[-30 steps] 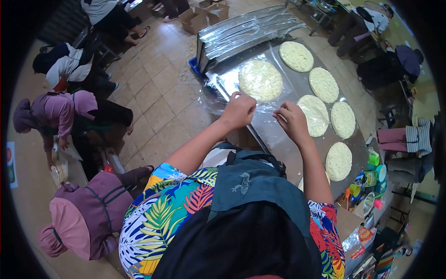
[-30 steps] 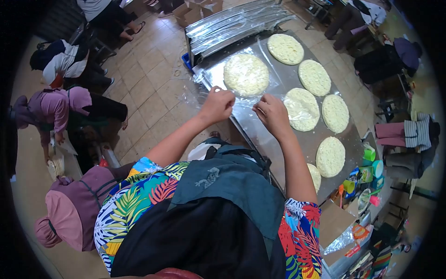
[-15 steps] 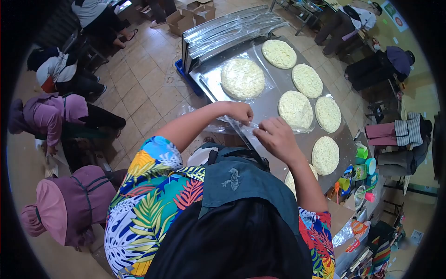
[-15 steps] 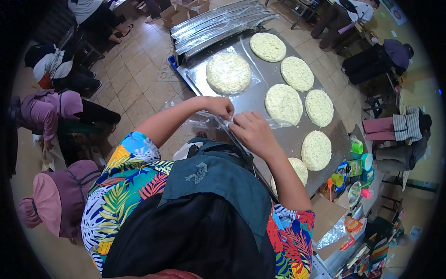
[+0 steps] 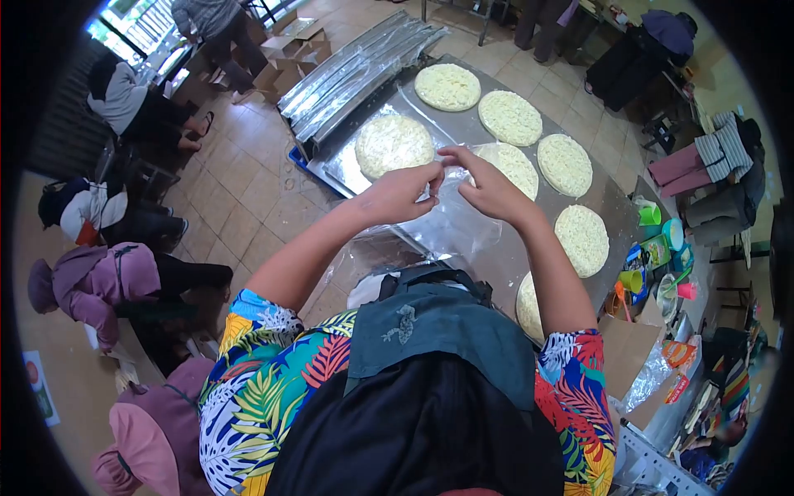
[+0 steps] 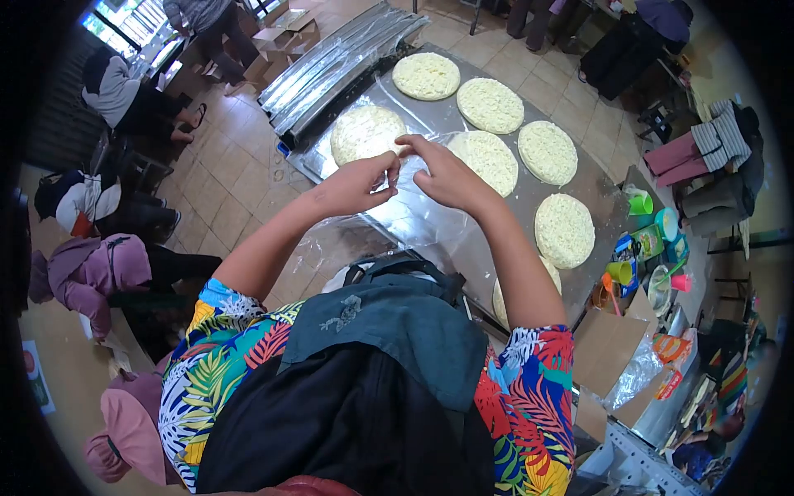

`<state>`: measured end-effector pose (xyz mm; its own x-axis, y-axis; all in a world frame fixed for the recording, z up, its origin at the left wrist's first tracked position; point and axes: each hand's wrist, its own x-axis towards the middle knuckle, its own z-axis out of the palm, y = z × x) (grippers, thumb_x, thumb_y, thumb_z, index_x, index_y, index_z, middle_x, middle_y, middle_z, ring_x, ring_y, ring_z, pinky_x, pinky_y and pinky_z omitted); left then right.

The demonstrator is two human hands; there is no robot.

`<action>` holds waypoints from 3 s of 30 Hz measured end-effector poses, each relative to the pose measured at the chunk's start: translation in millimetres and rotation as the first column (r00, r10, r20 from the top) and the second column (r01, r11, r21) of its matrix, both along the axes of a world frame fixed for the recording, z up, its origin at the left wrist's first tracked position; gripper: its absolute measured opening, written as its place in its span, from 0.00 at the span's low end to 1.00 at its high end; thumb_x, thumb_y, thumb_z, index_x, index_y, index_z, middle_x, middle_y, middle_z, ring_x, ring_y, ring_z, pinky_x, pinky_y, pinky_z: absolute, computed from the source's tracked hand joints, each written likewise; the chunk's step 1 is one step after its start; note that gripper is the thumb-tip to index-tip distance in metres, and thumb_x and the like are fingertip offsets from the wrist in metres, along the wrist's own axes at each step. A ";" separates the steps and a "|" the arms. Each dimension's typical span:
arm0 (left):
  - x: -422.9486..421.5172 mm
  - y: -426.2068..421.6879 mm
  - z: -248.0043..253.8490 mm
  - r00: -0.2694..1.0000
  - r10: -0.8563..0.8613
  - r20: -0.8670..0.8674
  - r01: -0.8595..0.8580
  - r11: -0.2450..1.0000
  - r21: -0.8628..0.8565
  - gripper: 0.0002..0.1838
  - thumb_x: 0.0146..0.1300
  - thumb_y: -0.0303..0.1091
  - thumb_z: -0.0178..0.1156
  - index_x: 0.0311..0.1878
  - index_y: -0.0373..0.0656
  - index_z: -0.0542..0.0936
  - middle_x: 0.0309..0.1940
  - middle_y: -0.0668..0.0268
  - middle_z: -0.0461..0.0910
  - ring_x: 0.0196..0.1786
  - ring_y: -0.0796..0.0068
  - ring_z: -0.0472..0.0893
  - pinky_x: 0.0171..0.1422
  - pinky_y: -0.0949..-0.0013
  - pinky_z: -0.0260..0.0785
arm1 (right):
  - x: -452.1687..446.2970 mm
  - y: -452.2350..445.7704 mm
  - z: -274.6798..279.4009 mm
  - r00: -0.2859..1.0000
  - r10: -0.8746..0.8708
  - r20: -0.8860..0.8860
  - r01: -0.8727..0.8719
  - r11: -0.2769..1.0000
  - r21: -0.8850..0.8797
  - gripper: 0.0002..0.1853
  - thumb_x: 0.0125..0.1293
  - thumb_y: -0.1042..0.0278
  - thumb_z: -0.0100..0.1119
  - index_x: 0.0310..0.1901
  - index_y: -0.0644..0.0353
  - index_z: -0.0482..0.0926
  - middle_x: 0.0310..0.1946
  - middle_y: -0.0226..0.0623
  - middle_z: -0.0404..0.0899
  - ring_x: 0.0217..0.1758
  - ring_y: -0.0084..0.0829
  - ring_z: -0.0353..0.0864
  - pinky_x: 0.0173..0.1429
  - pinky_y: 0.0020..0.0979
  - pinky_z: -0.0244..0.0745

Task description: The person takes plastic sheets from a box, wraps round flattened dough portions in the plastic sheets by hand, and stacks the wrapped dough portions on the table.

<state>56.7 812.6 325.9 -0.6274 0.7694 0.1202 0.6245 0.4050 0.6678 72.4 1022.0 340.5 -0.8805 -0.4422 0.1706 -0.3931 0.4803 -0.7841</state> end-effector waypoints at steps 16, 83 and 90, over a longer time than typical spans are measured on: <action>8.2 -67.5 31.8 0.870 0.493 0.013 -0.489 0.867 -0.098 0.18 0.58 0.48 0.64 0.35 0.40 0.79 0.27 0.59 0.81 0.31 0.62 0.81 0.37 0.64 0.71 | -32.6 -27.1 17.4 0.834 0.105 -0.541 0.037 0.969 0.244 0.03 0.54 0.70 0.63 0.30 0.56 0.78 0.32 0.34 0.75 0.44 0.35 0.75 0.65 0.42 0.61; -118.8 -40.5 -155.0 0.857 0.302 -0.419 -0.409 0.891 -0.195 0.41 0.54 0.63 0.59 0.67 0.52 0.66 0.70 0.54 0.56 0.73 0.47 0.50 0.69 0.31 0.39 | -112.1 -51.2 -216.6 0.446 -0.715 0.538 0.859 0.511 -0.032 0.49 0.51 0.76 0.68 0.71 0.58 0.47 0.27 0.32 0.72 0.30 0.24 0.73 0.37 0.26 0.71; -117.4 -28.0 -143.2 0.878 0.293 -0.379 -0.407 0.872 -0.270 0.57 0.42 0.77 0.57 0.72 0.51 0.58 0.75 0.55 0.44 0.76 0.45 0.36 0.65 0.23 0.23 | -55.7 34.6 -201.0 0.309 -0.857 0.412 0.947 0.316 -0.051 0.30 0.59 0.67 0.65 0.62 0.61 0.65 0.34 0.36 0.75 0.35 0.25 0.75 0.39 0.26 0.73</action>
